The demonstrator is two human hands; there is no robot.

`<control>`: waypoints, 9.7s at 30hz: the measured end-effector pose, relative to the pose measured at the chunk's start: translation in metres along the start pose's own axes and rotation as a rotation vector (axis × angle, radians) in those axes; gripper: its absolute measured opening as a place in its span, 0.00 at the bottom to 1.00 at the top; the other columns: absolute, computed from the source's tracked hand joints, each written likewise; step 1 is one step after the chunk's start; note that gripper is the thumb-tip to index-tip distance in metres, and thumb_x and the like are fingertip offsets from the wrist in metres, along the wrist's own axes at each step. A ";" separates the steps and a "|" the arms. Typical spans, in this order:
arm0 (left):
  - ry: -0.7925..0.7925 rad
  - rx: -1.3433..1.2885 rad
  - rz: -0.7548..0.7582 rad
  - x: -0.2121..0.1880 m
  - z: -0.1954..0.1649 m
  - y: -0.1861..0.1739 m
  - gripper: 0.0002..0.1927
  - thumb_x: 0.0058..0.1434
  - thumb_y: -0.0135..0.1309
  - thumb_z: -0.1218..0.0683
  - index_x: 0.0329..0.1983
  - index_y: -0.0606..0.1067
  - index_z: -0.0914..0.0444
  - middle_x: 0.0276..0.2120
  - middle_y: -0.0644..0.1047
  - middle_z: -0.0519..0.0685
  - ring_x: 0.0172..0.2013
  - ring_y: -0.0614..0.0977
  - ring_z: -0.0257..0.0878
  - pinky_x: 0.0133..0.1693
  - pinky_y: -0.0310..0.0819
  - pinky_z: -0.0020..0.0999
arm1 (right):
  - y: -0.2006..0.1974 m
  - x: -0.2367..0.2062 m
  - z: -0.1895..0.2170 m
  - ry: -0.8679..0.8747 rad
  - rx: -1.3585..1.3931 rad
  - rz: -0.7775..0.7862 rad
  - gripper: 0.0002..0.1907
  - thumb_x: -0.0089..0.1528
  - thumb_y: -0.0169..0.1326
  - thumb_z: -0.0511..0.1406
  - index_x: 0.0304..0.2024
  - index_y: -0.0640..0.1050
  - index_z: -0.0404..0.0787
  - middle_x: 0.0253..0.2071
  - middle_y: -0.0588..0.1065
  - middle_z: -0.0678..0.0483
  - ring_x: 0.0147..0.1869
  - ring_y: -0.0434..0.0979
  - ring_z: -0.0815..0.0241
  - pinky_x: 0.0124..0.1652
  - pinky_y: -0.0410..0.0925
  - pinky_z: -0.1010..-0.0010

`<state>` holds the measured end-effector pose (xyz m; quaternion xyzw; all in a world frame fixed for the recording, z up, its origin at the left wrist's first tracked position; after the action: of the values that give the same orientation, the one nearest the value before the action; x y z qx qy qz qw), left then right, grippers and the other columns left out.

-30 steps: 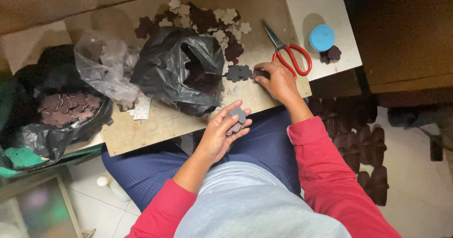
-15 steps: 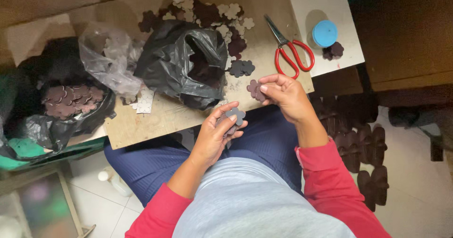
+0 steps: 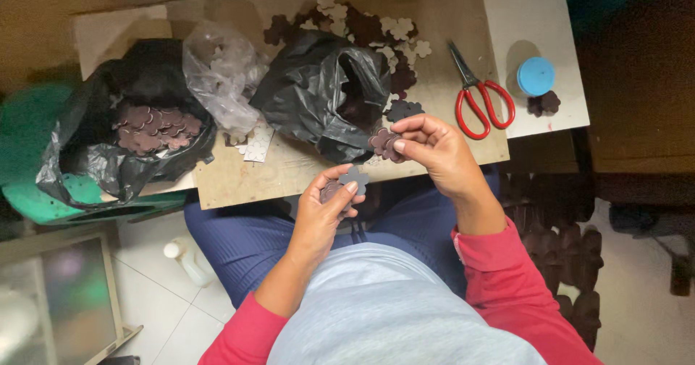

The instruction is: The person sits on the floor and uses red-handled scissors to trim the edges of small dark brown flower-shaped craft pieces. They handle the pieces one at a time, trim them, and place them into a black plastic bag on the table.

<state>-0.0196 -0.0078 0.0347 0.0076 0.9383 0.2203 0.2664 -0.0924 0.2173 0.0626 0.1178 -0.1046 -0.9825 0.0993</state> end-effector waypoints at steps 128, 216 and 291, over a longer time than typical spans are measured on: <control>0.199 0.006 0.032 -0.022 0.003 -0.019 0.17 0.69 0.55 0.61 0.59 0.76 0.69 0.47 0.80 0.53 0.44 0.82 0.33 0.44 0.81 0.29 | 0.074 -0.051 -0.036 -0.133 -0.143 -0.017 0.15 0.58 0.65 0.25 0.47 0.78 0.35 0.45 0.74 0.60 0.44 0.72 0.73 0.42 0.68 0.83; 0.017 -0.021 0.091 -0.003 0.011 -0.009 0.15 0.68 0.54 0.56 0.56 0.76 0.64 0.46 0.82 0.46 0.45 0.83 0.32 0.46 0.79 0.29 | -0.038 0.038 -0.061 -0.323 -1.115 -0.395 0.18 0.53 0.68 0.30 0.45 0.81 0.37 0.45 0.77 0.43 0.49 0.78 0.44 0.49 0.71 0.61; -0.097 -0.103 0.044 -0.007 0.024 -0.011 0.15 0.67 0.52 0.54 0.56 0.74 0.62 0.41 0.81 0.48 0.42 0.84 0.36 0.44 0.81 0.33 | -0.026 0.032 -0.058 -0.007 -0.766 -0.469 0.19 0.52 0.70 0.32 0.39 0.73 0.38 0.33 0.76 0.52 0.35 0.75 0.61 0.37 0.70 0.70</control>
<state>0.0000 -0.0087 0.0153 0.0252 0.9113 0.2733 0.3069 -0.1130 0.2242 -0.0051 0.0896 0.2962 -0.9467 -0.0901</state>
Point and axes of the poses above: each hand's wrist, its own x-axis towards the middle knuckle, its own y-axis out of the palm, z = x × y, the point moved 1 cm from there along x, towards the middle knuckle
